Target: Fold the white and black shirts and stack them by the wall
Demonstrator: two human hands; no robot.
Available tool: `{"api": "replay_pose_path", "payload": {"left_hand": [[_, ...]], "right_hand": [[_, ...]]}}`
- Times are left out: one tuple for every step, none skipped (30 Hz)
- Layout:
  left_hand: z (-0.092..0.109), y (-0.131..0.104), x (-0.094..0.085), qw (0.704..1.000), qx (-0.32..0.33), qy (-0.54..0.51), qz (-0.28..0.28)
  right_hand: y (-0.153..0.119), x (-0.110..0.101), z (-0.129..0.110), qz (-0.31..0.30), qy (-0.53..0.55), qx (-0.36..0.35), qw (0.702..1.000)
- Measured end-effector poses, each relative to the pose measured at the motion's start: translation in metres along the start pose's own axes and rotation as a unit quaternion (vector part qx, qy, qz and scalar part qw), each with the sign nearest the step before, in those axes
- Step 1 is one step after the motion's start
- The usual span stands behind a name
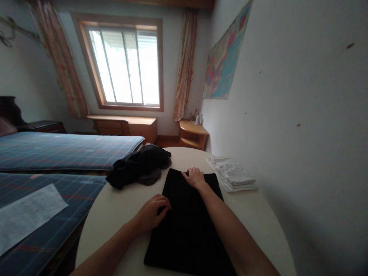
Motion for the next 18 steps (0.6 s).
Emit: {"api": "replay_pose_path", "payload": {"left_hand": [[-0.001,0.000,0.000,1.000,0.002,-0.003,-0.002],[-0.002,0.000,0.000,1.000,0.003,-0.008,-0.003],[-0.003,0.000,0.000,1.000,0.002,-0.013,-0.005],[-0.004,0.000,0.000,1.000,0.000,-0.018,-0.007],[-0.005,0.000,-0.001,1.000,-0.004,-0.023,-0.006],[-0.007,0.000,-0.003,1.000,-0.012,-0.024,-0.002],[-0.008,0.000,-0.004,1.000,-0.022,-0.021,0.006],[-0.009,0.000,-0.007,0.999,-0.032,-0.014,0.016],[-0.009,0.000,-0.009,0.999,-0.042,-0.004,0.027],[-0.010,-0.001,-0.011,0.998,-0.050,0.007,0.037],[-0.010,-0.001,-0.012,0.997,-0.056,0.017,0.042],[-0.011,-0.002,-0.013,0.997,-0.061,0.023,0.045],[-0.012,-0.002,-0.013,0.997,-0.064,0.027,0.046],[-0.013,-0.002,-0.013,0.996,-0.068,0.028,0.046],[-0.016,-0.002,-0.013,0.996,-0.071,0.029,0.045],[-0.019,-0.003,-0.012,0.996,-0.076,0.029,0.046],[-0.022,-0.003,-0.012,0.995,-0.083,0.029,0.048],[-0.027,-0.004,-0.012,0.994,-0.092,0.027,0.052]], "right_hand": [[-0.001,0.000,0.000,0.008,-0.001,-0.004,1.000],[-0.002,0.001,0.000,0.015,-0.003,-0.010,1.000],[-0.003,0.001,0.000,0.022,-0.004,-0.017,1.000],[-0.004,0.001,-0.001,0.028,-0.006,-0.022,0.999],[-0.004,0.001,-0.001,0.034,-0.007,-0.026,0.999],[-0.005,0.002,-0.001,0.038,-0.008,-0.029,0.999],[-0.006,0.002,-0.002,0.041,-0.009,-0.030,0.999],[-0.006,0.002,-0.003,0.044,-0.011,-0.032,0.998],[-0.007,0.001,-0.004,0.046,-0.012,-0.035,0.998],[-0.008,0.000,-0.005,0.047,-0.014,-0.040,0.998],[-0.009,-0.002,-0.006,0.049,-0.016,-0.047,0.998],[-0.011,-0.004,-0.008,0.051,-0.017,-0.054,0.997],[-0.013,-0.007,-0.009,0.053,-0.019,-0.060,0.997],[-0.015,-0.012,-0.010,0.058,-0.020,-0.067,0.996],[-0.019,-0.018,-0.012,0.067,-0.021,-0.073,0.995],[-0.023,-0.024,-0.013,0.079,-0.023,-0.080,0.993],[-0.027,-0.032,-0.015,0.094,-0.025,-0.087,0.991],[-0.033,-0.040,-0.016,0.111,-0.029,-0.095,0.989]]}}
Point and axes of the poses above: each hand's wrist, its own y-axis towards the middle knuckle, its own x-axis out of the palm, z = x × y, the point moved 6 cm from there along y, towards the middle knuckle, and after that the axes turned 13 degrees about -z, right-handed, at the moved point
